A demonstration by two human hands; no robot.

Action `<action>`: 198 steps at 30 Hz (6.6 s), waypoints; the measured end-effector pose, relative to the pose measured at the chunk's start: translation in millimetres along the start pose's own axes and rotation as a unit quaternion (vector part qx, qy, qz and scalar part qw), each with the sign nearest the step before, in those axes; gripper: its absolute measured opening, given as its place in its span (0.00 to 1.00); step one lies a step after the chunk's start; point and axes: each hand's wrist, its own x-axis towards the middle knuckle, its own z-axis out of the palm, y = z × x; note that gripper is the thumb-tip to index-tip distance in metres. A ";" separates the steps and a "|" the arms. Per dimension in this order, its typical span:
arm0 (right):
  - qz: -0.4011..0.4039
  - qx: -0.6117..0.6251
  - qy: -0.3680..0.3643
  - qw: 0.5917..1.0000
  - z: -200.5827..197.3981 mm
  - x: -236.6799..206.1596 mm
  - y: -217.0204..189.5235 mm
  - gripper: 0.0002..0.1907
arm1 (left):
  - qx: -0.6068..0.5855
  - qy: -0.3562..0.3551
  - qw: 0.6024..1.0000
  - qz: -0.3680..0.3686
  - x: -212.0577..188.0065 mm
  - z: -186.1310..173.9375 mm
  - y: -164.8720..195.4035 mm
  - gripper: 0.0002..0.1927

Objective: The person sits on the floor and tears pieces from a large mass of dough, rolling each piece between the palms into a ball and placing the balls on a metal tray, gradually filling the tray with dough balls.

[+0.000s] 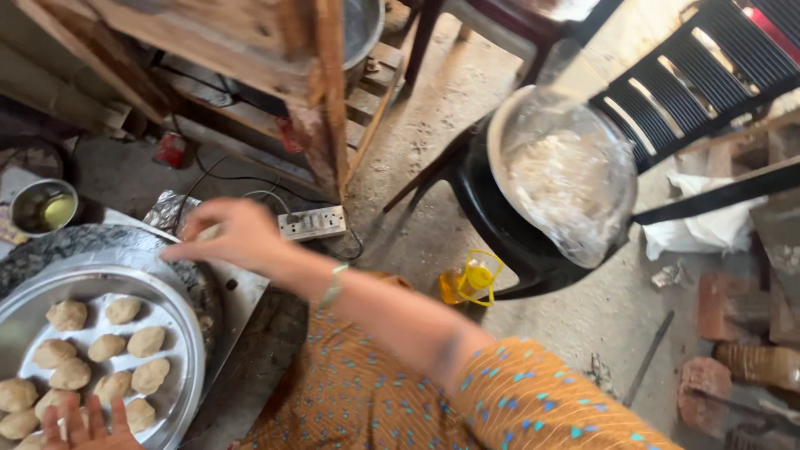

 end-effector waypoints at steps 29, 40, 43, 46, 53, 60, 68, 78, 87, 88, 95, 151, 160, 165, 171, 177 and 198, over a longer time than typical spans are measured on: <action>0.110 -0.539 0.221 0.805 -614.4 -212.3 -34.3 0.38 | -0.059 -0.264 0.956 0.115 -216.6 240.7 165.9 0.11; -0.154 -0.785 -0.237 0.551 -516.5 -211.3 81.8 0.46 | 0.147 -0.532 0.834 0.009 -325.5 458.5 88.9 0.11; -0.010 -0.732 -0.356 0.581 -515.1 -189.8 62.2 0.69 | 0.177 -0.521 0.835 0.015 -345.7 510.3 58.5 0.22; 0.055 -0.669 -0.383 0.635 -515.1 -179.5 53.1 0.78 | 0.230 -0.477 0.847 0.041 -363.7 547.4 47.6 0.37; -0.014 -0.593 -0.235 0.770 -528.6 -178.6 93.6 0.55 | 0.065 -0.402 0.903 -0.137 -386.4 585.0 55.8 0.22; 0.006 -0.596 -0.086 0.798 -513.6 -174.7 109.8 0.41 | 0.028 -0.415 0.894 -0.168 -378.9 581.0 48.9 0.20; 0.085 -0.514 0.164 0.838 -481.3 -172.0 116.5 0.26 | 0.020 -0.413 0.895 -0.168 -382.3 580.1 46.0 0.18; 0.095 0.062 0.421 0.900 -466.7 -173.8 115.3 0.16 | 0.111 -0.426 0.880 -0.177 -375.0 573.0 57.0 0.29; 0.040 0.168 0.280 0.944 -453.8 -183.9 97.0 0.19 | 0.235 -0.407 0.882 -0.039 -370.4 569.1 62.8 0.37; 0.035 0.162 0.249 0.954 -452.0 -185.3 99.2 0.19 | 0.271 -0.334 0.892 0.139 -371.5 568.0 62.8 0.36; 0.082 0.174 0.236 0.953 -448.1 -227.6 119.6 0.23 | 0.105 -0.474 0.818 0.311 -386.1 569.1 83.7 0.74; 0.163 -0.534 0.146 0.817 -355.9 -187.1 52.5 0.32 | -0.079 -0.601 0.780 0.157 -440.0 457.6 115.9 0.18; 0.212 -0.366 -0.078 0.903 -457.0 -207.4 25.0 0.32 | -0.288 -0.653 0.700 -0.033 -319.7 192.2 165.0 0.20; 0.191 -0.235 0.082 0.950 -515.1 -190.6 -28.7 0.34 | -0.453 -0.508 0.730 -0.068 -307.7 83.7 165.5 0.21; 0.225 -0.595 0.186 0.749 -554.6 -197.8 -55.8 0.38 | -0.553 -0.376 0.743 -0.017 -295.9 0.0 151.8 0.23; 0.297 -0.630 -0.040 0.716 -527.4 -211.5 -29.6 0.34 | -0.555 -0.318 0.769 0.007 -304.1 -42.1 139.6 0.25; 0.247 -0.571 -0.244 0.744 -425.9 -198.6 35.3 0.16 | -0.525 -0.261 0.810 0.022 -274.6 -55.3 139.3 0.31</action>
